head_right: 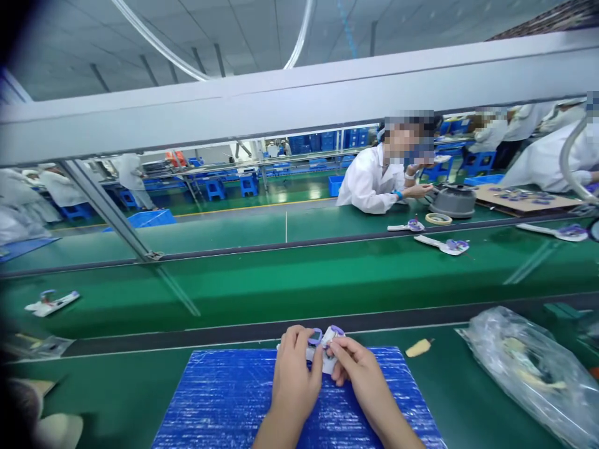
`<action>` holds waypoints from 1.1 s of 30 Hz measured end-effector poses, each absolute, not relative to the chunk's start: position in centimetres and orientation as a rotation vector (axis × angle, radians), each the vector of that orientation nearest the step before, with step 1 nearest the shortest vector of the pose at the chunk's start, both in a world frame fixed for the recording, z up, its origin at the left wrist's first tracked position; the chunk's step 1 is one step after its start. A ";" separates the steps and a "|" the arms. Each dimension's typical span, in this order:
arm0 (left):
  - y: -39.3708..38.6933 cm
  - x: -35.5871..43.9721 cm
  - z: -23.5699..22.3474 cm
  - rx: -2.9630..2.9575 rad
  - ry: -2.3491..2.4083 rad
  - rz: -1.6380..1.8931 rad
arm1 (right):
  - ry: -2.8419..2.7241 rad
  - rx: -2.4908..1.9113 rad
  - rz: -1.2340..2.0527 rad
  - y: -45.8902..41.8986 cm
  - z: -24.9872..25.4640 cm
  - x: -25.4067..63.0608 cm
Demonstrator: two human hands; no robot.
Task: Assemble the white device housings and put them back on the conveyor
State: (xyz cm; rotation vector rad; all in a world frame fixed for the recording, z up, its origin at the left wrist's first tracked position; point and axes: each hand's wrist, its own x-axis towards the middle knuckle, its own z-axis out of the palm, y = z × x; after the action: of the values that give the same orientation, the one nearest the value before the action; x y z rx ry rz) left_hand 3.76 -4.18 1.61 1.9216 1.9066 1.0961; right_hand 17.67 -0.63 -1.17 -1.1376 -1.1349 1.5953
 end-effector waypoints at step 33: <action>-2.6 1.9 0.4 1.759 1.396 1.038 | -1.275 -1.072 1.299 -2.0 -0.1 16.3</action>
State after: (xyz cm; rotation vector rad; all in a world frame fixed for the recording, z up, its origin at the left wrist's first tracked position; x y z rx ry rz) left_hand 1.95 -2.59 0.41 1.7589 1.3960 1.0378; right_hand 16.31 -1.97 -0.10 -1.0724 -1.2748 1.2987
